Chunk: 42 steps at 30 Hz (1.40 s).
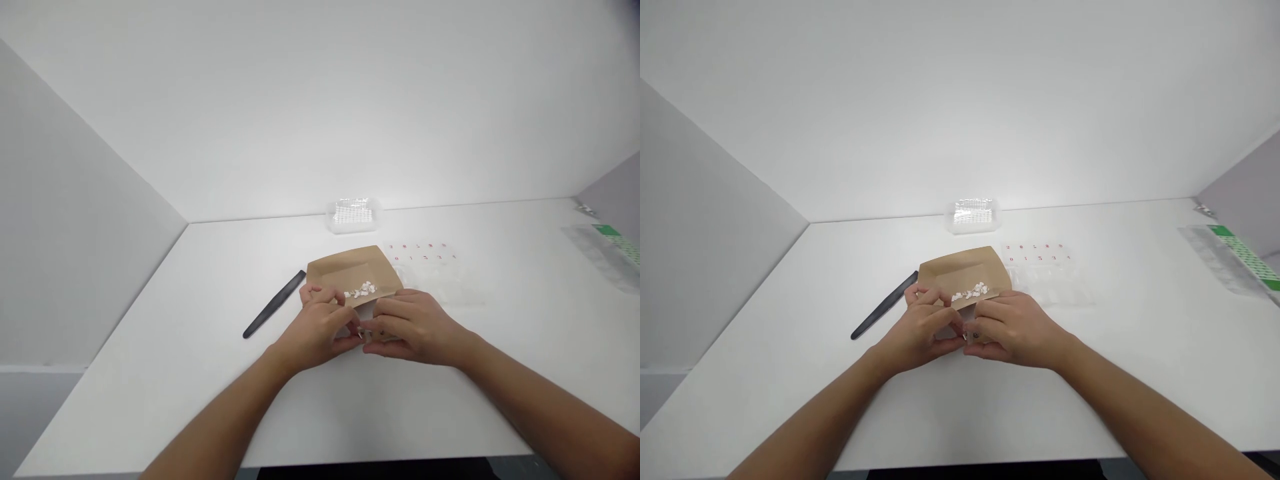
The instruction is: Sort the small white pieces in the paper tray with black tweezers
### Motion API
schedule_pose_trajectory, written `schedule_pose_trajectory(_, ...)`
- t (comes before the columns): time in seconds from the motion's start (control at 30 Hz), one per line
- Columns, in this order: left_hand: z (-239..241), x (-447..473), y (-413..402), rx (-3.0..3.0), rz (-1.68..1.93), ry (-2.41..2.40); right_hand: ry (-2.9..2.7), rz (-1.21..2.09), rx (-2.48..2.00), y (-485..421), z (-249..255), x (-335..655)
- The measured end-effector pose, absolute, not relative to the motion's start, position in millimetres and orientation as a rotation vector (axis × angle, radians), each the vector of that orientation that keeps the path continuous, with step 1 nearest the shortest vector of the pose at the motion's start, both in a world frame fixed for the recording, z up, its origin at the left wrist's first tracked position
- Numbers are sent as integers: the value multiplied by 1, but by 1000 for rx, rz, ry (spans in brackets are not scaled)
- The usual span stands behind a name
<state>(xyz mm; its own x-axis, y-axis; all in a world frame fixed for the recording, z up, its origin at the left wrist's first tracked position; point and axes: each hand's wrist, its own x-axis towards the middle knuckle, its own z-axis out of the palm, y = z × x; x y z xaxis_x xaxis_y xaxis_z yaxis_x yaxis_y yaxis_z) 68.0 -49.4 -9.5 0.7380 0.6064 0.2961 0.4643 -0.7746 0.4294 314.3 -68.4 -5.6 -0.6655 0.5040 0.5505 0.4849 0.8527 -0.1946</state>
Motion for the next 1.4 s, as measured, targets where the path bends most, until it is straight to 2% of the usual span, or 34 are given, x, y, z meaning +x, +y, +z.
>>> schedule_pose_trajectory(0.4,7,56,-42,2758,649,758,-2475,95,-751,-67,-12,309)
schedule_pose_trajectory(0.97,10,58,-43,2819,676,609,-2427,281,-765,-64,-18,309)
schedule_pose_trajectory(1.4,8,58,-43,2819,697,616,-2462,283,-801,-65,-21,309)
